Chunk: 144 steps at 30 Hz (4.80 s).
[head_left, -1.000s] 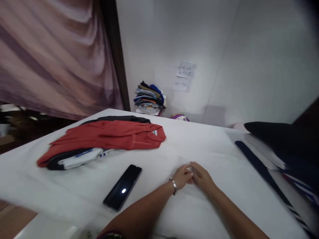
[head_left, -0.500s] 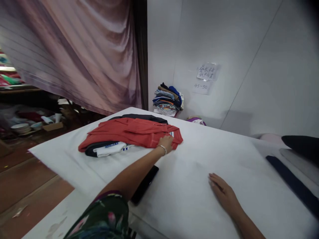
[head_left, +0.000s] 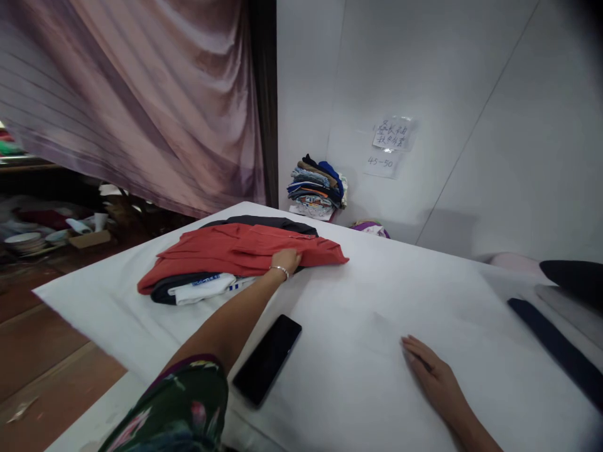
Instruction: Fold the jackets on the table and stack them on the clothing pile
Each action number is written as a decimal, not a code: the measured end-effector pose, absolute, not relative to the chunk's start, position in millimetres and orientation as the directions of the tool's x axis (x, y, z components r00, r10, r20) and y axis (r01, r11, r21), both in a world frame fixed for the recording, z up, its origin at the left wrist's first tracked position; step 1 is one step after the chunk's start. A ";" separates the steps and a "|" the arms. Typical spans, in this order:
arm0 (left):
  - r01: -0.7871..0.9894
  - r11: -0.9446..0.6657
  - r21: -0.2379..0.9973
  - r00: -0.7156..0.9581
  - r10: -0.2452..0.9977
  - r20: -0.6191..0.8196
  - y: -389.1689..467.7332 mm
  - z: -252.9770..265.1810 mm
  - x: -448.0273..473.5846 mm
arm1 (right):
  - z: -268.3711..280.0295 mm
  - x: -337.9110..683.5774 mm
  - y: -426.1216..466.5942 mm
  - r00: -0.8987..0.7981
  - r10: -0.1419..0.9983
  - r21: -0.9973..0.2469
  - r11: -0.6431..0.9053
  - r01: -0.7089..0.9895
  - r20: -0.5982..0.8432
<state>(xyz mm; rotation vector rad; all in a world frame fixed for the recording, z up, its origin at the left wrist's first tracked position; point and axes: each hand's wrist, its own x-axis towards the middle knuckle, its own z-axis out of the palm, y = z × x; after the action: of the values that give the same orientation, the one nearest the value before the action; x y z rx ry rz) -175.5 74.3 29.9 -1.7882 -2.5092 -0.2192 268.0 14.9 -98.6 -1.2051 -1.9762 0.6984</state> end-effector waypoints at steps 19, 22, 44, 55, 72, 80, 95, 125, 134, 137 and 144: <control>0.956 -0.212 0.203 0.143 0.940 0.308 83.3 148.6 52.5 | -79.4 271.0 15.3 -0.185 0.983 -0.979 0.061 0.196 0.024; 0.870 -0.386 0.306 0.342 0.921 0.189 79.0 105.8 134.5 | -77.1 281.5 19.4 -0.149 0.984 -0.976 0.070 -0.206 0.102; 0.958 -0.233 0.167 0.211 0.968 0.137 77.0 -5.7 113.8 | -53.6 300.4 35.4 0.121 0.990 -0.642 0.047 -0.765 -0.071; 0.992 -0.128 0.022 0.128 0.992 -0.002 89.3 -20.1 104.4 | -50.9 295.7 32.5 0.088 0.986 -0.624 -0.020 -0.781 -0.141; 0.996 0.060 -0.059 -0.032 0.921 0.387 220.2 126.9 61.1 | -44.2 299.7 36.0 0.133 0.989 -0.614 0.067 -0.786 -0.061; 0.993 -0.113 0.018 0.113 0.993 0.031 183.4 34.2 45.9 | -50.6 305.0 44.7 0.200 0.977 -0.571 0.127 -0.811 -0.067; 0.999 -0.035 -0.014 0.032 0.983 -0.182 123.6 -1.7 -12.1 | -50.6 304.8 44.3 0.210 0.971 -0.511 0.122 -0.851 -0.117; 0.446 -0.337 0.829 0.835 0.490 -0.250 -121.9 6.0 199.9 | -43.3 330.1 34.8 0.134 0.954 -0.398 0.018 -0.917 -0.268; 0.325 -0.570 0.755 0.743 0.647 0.169 -110.0 10.9 158.7 | -42.6 337.0 27.6 0.150 0.959 -0.484 0.016 -0.875 -0.239; 0.550 -0.550 0.629 0.505 0.818 0.274 -97.9 19.1 97.2 | -40.9 335.0 24.4 0.151 0.954 -0.503 0.000 -0.864 -0.260; 0.934 -0.161 0.320 0.136 0.986 0.097 -106.6 -0.1 -20.7 | -34.7 325.3 -10.8 0.050 0.978 -0.561 -0.074 -0.824 -0.202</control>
<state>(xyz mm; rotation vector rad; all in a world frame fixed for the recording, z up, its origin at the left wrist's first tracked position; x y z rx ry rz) -20.7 -106.6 -0.1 -2.4977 -2.1412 -0.4776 325.3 -10.8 -34.7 -0.6395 -0.3064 1.5253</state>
